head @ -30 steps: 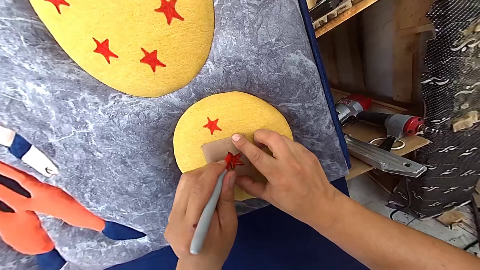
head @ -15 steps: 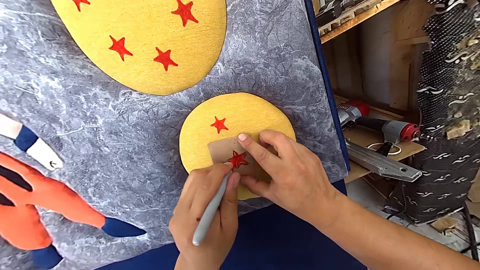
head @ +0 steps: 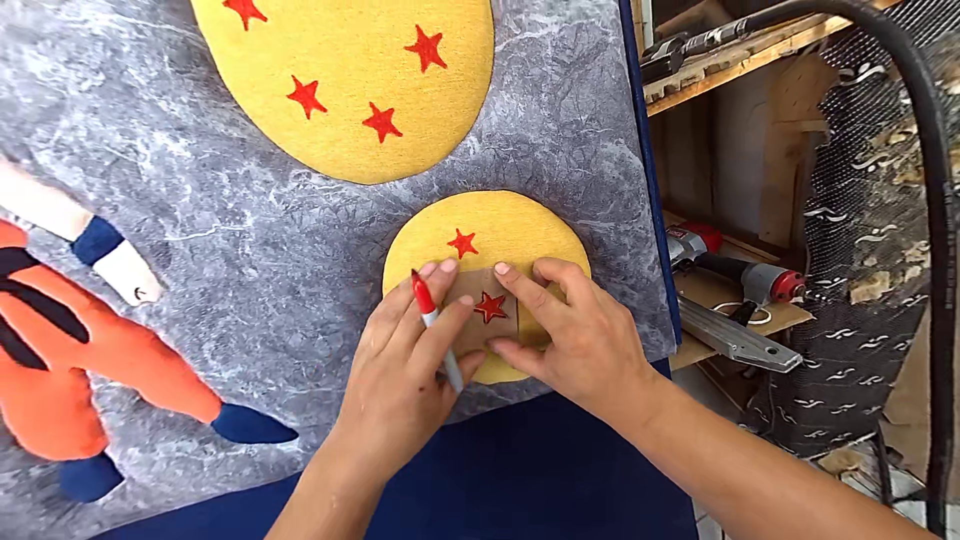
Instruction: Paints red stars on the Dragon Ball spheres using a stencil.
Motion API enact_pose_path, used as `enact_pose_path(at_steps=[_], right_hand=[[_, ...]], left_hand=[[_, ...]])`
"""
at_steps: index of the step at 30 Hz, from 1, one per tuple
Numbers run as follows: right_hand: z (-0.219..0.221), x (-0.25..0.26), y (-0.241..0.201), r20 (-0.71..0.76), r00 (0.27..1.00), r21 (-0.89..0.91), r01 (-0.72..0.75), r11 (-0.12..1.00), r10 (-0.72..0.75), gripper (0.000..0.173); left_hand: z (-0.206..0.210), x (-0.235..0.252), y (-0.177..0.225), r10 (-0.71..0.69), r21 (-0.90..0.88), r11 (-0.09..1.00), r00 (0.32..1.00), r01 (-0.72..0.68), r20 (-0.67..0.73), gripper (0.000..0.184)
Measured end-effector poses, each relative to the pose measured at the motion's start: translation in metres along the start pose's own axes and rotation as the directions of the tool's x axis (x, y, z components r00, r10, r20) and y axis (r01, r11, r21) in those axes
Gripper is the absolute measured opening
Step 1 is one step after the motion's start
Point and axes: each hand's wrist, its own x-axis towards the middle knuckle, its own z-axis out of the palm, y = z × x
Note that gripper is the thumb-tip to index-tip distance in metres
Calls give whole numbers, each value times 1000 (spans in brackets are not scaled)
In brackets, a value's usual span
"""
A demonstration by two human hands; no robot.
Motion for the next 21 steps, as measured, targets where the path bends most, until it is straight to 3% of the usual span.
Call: enact_pose_path(at_steps=[8, 14, 21], right_hand=[[-25, -23, 16, 43, 999, 238, -9, 971, -2, 72], [-27, -78, 23, 74, 996, 207, 33, 978, -49, 68], [-26, -78, 25, 100, 992, 184, 52, 981, -72, 62]], left_hand=[[2, -32, 24, 29, -84, 996, 993, -38, -111, 48], [29, -65, 45, 53, -93, 994, 995, -61, -90, 41], [24, -58, 33, 45, -101, 993, 995, -54, -92, 41]])
